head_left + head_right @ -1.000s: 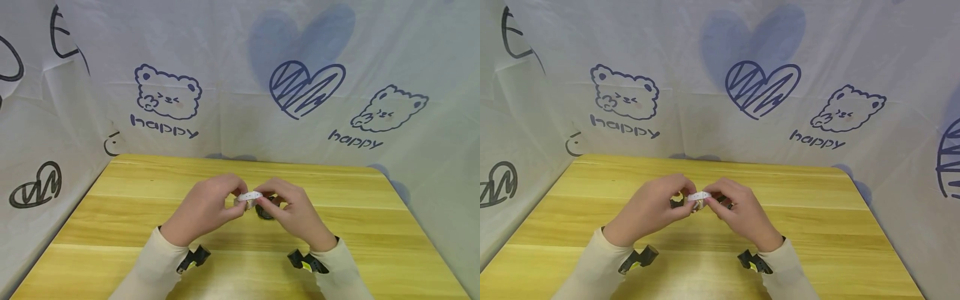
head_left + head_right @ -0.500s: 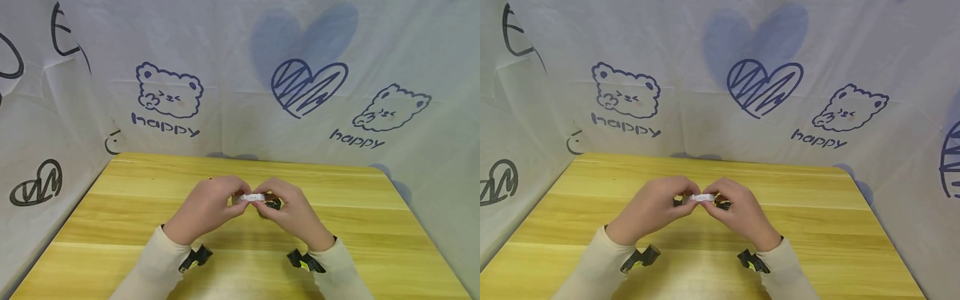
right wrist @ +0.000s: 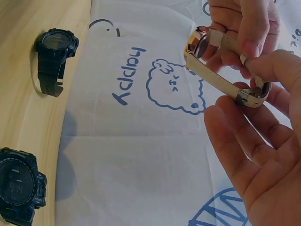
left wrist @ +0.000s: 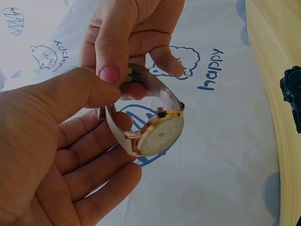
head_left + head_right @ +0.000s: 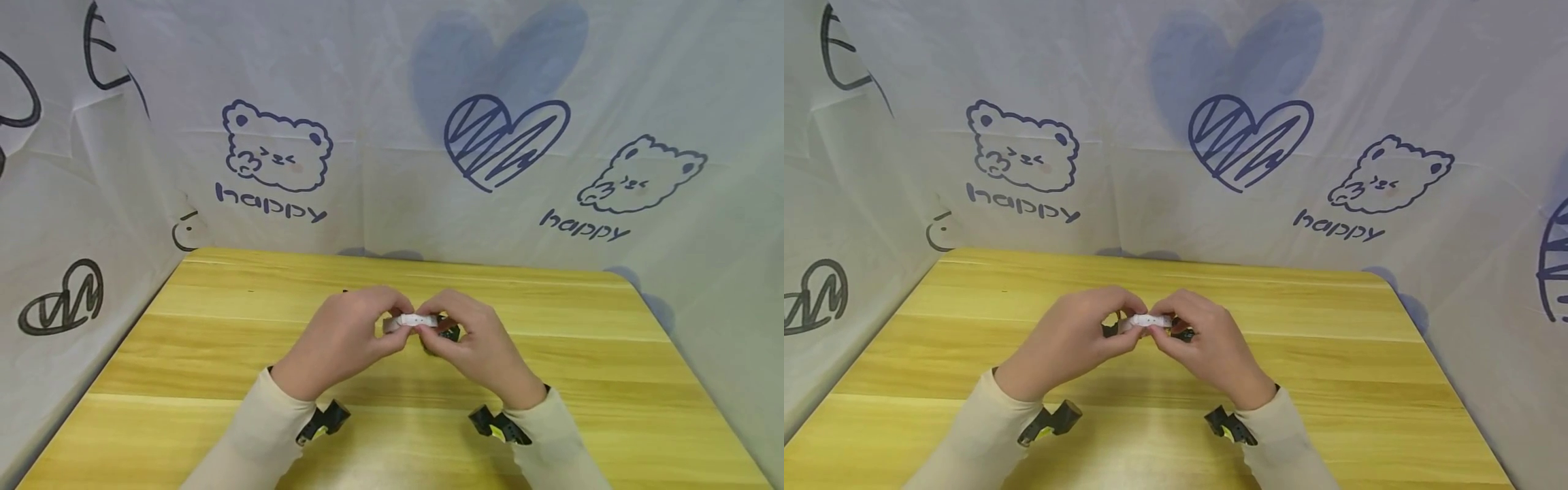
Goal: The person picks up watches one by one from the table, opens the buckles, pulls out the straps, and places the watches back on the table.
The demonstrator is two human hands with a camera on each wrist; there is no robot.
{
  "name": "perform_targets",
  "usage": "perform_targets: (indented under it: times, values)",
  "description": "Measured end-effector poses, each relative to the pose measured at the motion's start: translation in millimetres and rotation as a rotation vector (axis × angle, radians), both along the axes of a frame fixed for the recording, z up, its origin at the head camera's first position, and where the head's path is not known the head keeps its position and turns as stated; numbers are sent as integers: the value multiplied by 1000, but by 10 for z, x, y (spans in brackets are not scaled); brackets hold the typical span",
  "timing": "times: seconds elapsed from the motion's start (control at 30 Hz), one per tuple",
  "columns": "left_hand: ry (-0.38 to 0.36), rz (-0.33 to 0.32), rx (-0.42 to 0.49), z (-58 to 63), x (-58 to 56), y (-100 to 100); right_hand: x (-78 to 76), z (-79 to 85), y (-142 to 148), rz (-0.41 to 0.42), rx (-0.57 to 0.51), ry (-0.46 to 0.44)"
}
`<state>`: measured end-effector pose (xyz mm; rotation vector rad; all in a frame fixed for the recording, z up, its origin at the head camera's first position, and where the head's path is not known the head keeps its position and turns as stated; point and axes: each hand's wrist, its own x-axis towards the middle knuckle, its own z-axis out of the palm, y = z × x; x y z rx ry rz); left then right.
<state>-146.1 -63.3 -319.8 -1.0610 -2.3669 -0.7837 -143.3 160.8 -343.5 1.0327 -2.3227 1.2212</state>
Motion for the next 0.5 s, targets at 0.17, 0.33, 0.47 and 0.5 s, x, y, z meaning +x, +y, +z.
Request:
perform_targets:
  times: [0.17, 0.33, 0.47, 0.5]
  values:
    - [-6, 6, 0, 5, -21, -11, -3, -3, 8, -7, -17, 4]
    - [2, 16, -13, 2, -46, -43, -13, -6, 23, -16, -25, 5]
    - [24, -2, -19, 8, -47, -48, -25, -1, 35, -25, 8, 26]
    - [31, -10, -22, 8, -47, -45, -27, 0, 38, -27, 22, 37]
